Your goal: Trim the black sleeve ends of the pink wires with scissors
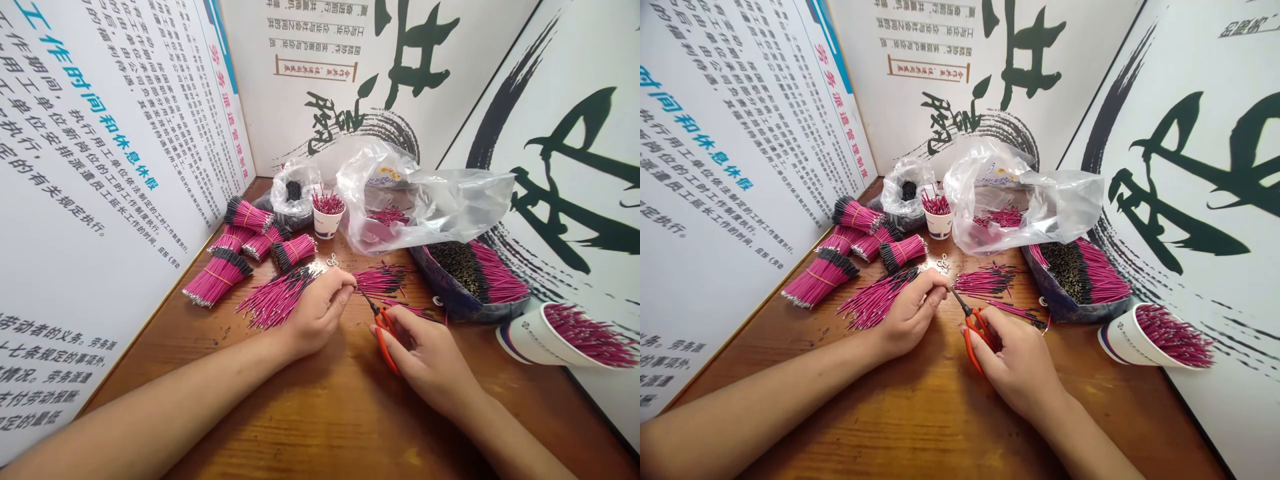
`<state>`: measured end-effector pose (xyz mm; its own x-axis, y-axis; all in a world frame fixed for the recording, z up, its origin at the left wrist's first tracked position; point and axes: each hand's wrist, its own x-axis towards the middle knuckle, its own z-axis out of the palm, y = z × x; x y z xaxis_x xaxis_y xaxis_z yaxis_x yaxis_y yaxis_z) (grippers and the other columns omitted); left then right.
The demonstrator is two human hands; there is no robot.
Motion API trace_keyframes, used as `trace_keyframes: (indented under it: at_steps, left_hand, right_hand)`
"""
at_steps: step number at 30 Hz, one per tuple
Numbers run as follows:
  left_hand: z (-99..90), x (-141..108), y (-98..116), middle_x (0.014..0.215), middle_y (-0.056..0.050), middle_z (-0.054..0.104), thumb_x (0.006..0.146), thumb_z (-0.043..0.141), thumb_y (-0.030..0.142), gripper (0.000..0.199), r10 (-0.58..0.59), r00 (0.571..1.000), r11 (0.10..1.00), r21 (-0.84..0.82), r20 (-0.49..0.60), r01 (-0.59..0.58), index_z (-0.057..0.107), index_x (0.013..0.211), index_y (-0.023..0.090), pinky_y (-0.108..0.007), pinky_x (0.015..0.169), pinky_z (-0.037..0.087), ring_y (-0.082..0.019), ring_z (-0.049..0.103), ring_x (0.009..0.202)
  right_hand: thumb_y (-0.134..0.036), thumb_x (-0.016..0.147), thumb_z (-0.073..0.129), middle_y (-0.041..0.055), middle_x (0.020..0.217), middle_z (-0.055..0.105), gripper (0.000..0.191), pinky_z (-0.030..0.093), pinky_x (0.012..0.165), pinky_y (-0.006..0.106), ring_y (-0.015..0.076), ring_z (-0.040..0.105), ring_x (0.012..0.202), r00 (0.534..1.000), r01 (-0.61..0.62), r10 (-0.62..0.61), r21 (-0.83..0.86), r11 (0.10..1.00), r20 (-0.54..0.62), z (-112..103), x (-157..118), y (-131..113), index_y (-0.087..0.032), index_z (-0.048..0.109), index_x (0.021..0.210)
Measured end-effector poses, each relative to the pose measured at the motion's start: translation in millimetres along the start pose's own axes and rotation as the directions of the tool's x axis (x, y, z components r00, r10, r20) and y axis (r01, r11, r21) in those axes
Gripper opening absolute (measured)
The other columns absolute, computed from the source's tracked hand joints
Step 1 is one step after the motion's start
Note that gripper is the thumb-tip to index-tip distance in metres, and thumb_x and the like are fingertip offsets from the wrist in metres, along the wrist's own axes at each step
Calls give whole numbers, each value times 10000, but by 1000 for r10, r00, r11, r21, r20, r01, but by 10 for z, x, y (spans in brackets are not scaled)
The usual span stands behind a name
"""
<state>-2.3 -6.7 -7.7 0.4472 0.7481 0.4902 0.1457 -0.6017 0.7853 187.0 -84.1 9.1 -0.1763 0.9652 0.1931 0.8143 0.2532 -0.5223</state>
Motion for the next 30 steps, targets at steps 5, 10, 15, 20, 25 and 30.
trace_keyframes:
  at_steps: [5, 10, 15, 20, 25, 30]
  left_hand:
    - [1, 2, -1, 823, -27, 546, 991, 383, 224, 181, 5, 1000, 1000, -5, 3, -5, 534, 905, 174, -291, 776, 428, -155, 514, 798]
    - [2, 6, 7, 800, -20, 527, 991, 383, 227, 184, -2, 1000, 1000, -11, 0, 2, 534, 898, 177, -288, 763, 413, -156, 501, 783]
    - [6, 3, -6, 804, -19, 523, 987, 398, 204, 171, 21, 1000, 999, -32, -12, -21, 547, 909, 171, -286, 767, 407, -153, 501, 788]
    - [5, 2, -12, 810, -19, 526, 989, 400, 200, 171, 19, 1000, 999, -33, -8, -20, 548, 910, 168, -285, 761, 404, -150, 499, 783]
    - [3, 5, 1, 804, -18, 523, 988, 396, 201, 171, 16, 1000, 999, -35, -11, -16, 539, 900, 171, -285, 757, 403, -151, 496, 780]
    - [3, 4, 0, 806, -19, 527, 983, 402, 199, 160, 10, 1000, 999, -49, -14, -10, 531, 894, 170, -287, 762, 404, -152, 502, 786]
  right_hand:
    - [-402, 956, 482, -37, 594, 521, 274, 343, 536, 235, 126, 469, 538, 1000, -1, 1, 21, 1000, 0, 9, 8, -1, -209, 535, 769]
    - [-391, 960, 494, -44, 598, 509, 271, 337, 538, 224, 116, 463, 544, 1000, 5, -6, 34, 999, 13, 4, -7, 2, -208, 522, 762]
    - [-387, 964, 492, -43, 597, 513, 280, 329, 538, 225, 114, 468, 542, 1000, 22, -22, 21, 1000, 9, -29, -15, -1, -207, 522, 752]
    - [-382, 968, 477, -26, 611, 548, 285, 329, 556, 239, 131, 506, 565, 999, 32, -32, -40, 999, 2, -35, -2, 1, -203, 544, 756]
    - [-382, 971, 468, -12, 647, 588, 268, 336, 567, 242, 142, 530, 588, 999, 23, -25, -70, 997, -25, -21, -18, 13, -206, 544, 784]
    - [-394, 968, 472, -35, 585, 514, 303, 318, 534, 234, 123, 472, 532, 999, 12, -14, -54, 998, -45, -6, -27, 9, -214, 476, 724]
